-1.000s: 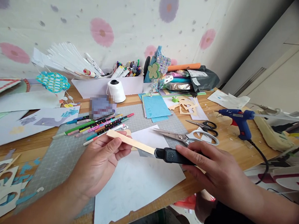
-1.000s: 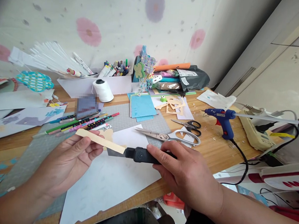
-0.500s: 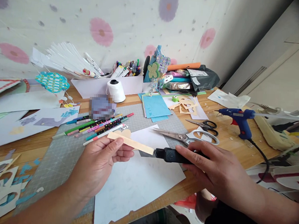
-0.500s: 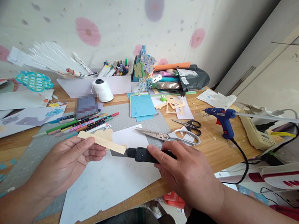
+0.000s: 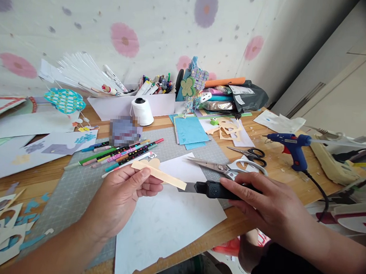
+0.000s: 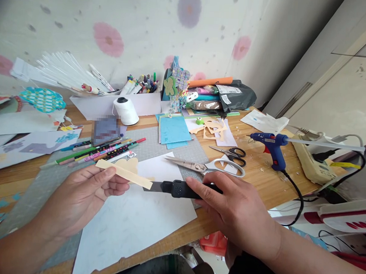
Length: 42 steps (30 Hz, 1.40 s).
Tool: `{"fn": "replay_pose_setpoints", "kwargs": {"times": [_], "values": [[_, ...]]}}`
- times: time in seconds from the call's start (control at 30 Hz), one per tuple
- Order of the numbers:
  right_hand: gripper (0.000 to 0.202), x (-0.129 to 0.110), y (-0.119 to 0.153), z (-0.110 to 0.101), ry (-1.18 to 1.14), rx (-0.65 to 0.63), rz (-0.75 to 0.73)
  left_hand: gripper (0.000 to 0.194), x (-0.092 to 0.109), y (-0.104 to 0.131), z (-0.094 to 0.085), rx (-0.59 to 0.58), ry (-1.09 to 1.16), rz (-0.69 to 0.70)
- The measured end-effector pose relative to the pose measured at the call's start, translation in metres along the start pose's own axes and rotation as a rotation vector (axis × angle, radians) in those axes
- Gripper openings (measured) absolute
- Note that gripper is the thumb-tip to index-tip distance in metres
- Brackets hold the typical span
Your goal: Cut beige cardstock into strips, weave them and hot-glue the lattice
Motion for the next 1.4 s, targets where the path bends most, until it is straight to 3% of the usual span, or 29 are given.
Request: {"fn": "replay_pose_setpoints", "kwargs": {"times": [0.3,0.6,0.77,1.4], "values": [[0.039,-0.010,-0.009,-0.001,-0.030,0.024,-0.022,0.032,-0.003,0.003,0.005,-0.028,-0.010,-0.027],[0.047,0.000,-0.001,-0.002,0.001,-0.006,0.005,0.031,-0.003,-0.001,-0.002,0.004,0.012,-0.034],[0.041,-0.006,-0.007,-0.003,0.009,0.032,-0.006,0.033,-0.004,-0.001,-0.002,0.040,0.015,-0.045],[0.042,-0.008,-0.011,0.001,-0.047,-0.001,0.008,0.033,-0.008,0.001,0.001,0.002,0.040,-0.094]]}}
Point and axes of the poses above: each hand's wrist, its own y-axis away from the middle knuckle, its own z-axis out of the palm, x = y × z, the point moved 5 cm from there along -y, towards the middle knuckle, and after that the axes turned 5 degrees about -y, right-handed, at the moved point
